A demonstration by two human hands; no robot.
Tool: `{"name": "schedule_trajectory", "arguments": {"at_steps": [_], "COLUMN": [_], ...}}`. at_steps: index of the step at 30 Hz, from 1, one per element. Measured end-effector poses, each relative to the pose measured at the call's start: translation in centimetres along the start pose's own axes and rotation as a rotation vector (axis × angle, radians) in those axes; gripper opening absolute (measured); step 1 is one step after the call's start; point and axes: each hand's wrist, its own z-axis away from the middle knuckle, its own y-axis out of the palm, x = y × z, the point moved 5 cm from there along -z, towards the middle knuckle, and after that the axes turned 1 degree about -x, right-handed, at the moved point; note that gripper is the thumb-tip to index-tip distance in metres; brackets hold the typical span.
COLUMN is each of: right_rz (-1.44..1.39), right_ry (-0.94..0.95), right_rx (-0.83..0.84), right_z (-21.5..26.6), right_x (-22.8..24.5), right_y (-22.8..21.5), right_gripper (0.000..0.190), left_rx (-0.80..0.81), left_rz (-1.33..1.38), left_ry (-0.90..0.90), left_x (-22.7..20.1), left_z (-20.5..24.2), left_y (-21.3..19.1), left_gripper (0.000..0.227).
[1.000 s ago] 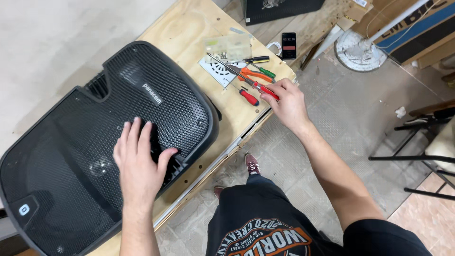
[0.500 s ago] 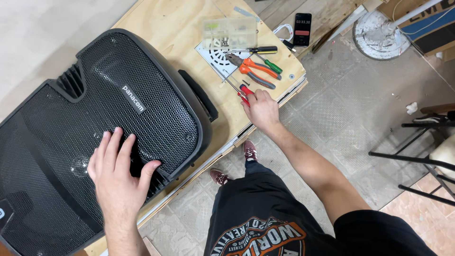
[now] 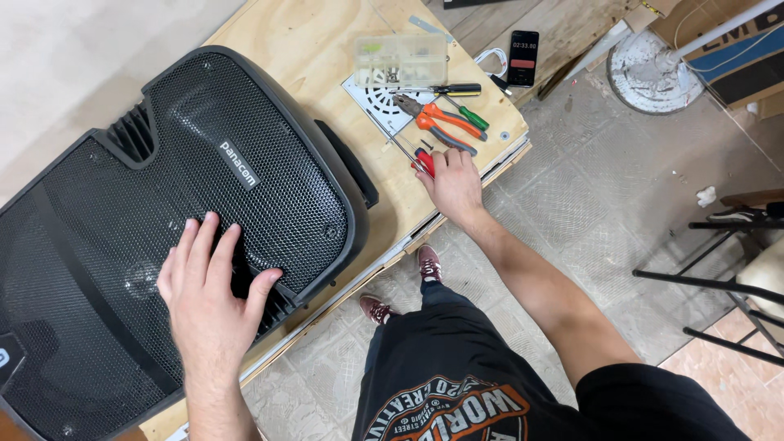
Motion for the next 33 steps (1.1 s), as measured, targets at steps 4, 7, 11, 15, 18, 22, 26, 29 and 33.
{"name": "schedule_trajectory", "arguments": {"at_steps": [4,7,11,15,18,22,26,29,33], "right_rz": [-0.073,-0.182,-0.432,-0.64,-0.651,-0.559,-0.298,-0.122,-0.026], "right_ry": [0.067,0.144,0.236,-0.026,-0.191,-0.467,-0.839,-0.987,-1.147], "right_rx": [0.076,0.185,0.126,-0.081,-0.058,-0.022,0.021,0.022,0.057], "right_z": [0.2,-0.4,-1.9,-3.8,-3.9,-3.8,-3.6,-2.9,-2.5], "right_x": [-1.0,-1.0,0.1,4.7,9.5,18.7,27.7,33.1,38.0], "right_y": [2.5,2.5,-3.9,-14.7,-22.2,-29.8,-32.5,-32.4,-31.5], "right_gripper": [0.058,0.061,0.044,0.031,0.036,0.037,0.034,0.033,0.029], "left_rx": [-0.012,-0.018,-0.145,-0.249,-0.35,-0.503,-0.633,-0.627,-0.673], "left_rz": [-0.017,-0.006,0.103,0.12,0.103,0.088,0.023,0.057,0.163], "left_ry": [-0.002,-0.029,-0.016,-0.056,-0.123,-0.215,-0.32,-0.349,-0.376], "left_x": [0.1,0.5,1.2,3.8,6.7,11.3,14.7,14.8,15.0], "left_z": [-0.2,0.1,1.5,4.9,8.5,13.9,19.1,20.5,21.9], "left_y": [0.2,0.6,-0.2,-2.5,-4.0,-5.7,-5.6,-5.1,-4.4], "left_gripper": [0.074,0.074,0.063,0.036,0.033,0.031,0.044,0.061,0.077]}}
